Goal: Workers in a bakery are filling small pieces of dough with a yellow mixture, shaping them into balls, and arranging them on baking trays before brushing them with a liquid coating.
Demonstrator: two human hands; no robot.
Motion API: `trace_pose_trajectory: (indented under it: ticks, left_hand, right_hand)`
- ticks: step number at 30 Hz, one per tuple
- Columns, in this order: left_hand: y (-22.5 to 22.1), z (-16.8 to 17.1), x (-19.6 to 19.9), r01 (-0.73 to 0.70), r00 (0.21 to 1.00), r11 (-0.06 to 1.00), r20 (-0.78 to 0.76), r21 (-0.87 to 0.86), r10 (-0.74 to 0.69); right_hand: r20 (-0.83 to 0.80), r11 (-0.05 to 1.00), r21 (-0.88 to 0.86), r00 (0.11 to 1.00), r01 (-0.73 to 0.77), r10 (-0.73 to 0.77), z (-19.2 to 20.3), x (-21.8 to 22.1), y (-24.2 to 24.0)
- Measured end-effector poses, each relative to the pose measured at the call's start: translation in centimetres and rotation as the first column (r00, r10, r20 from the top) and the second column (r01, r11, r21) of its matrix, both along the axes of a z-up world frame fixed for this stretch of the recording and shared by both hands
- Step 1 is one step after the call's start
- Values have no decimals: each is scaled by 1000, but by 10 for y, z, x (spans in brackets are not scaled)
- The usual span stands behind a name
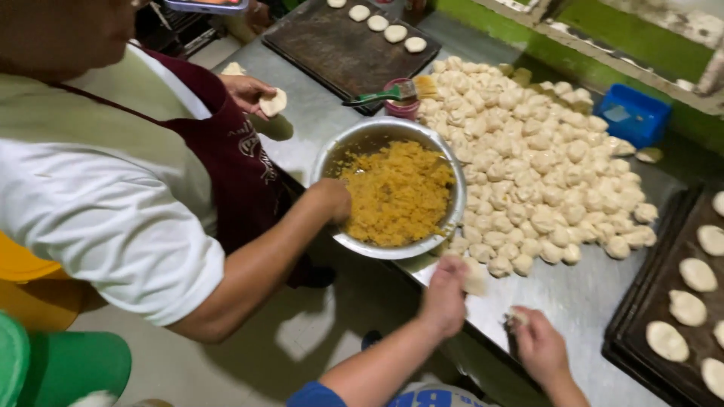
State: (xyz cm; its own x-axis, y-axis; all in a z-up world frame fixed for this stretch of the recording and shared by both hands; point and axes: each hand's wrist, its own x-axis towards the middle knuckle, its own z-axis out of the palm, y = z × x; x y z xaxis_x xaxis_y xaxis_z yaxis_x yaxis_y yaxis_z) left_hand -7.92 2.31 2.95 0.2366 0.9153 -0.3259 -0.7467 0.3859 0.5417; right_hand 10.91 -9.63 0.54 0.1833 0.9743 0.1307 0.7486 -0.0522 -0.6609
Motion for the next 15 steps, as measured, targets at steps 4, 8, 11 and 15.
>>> trace_pose_trajectory:
  ticks: [4, 8, 11, 15]
  left_hand:
    - [18, 42, -44, -148, 987, 973, -40, 178, 157]
    - [13, 39, -46, 108, 953, 952, -301, 286, -17]
    - [-21, 30, -12, 259, 852, 923, -517, 284, -80]
    - [-54, 69, 22, 372, 713, 850, -701, 374, -4]
  right_hand:
    - [86, 971, -39, 969, 236, -232, 13, 53, 21]
    - [237, 987, 149, 971, -56, 20, 63, 47, 42]
    - [-304, 988, 25, 940, -155, 155, 76, 20, 34]
    - [-477, 970, -12, 854, -243, 208, 115, -22, 12]
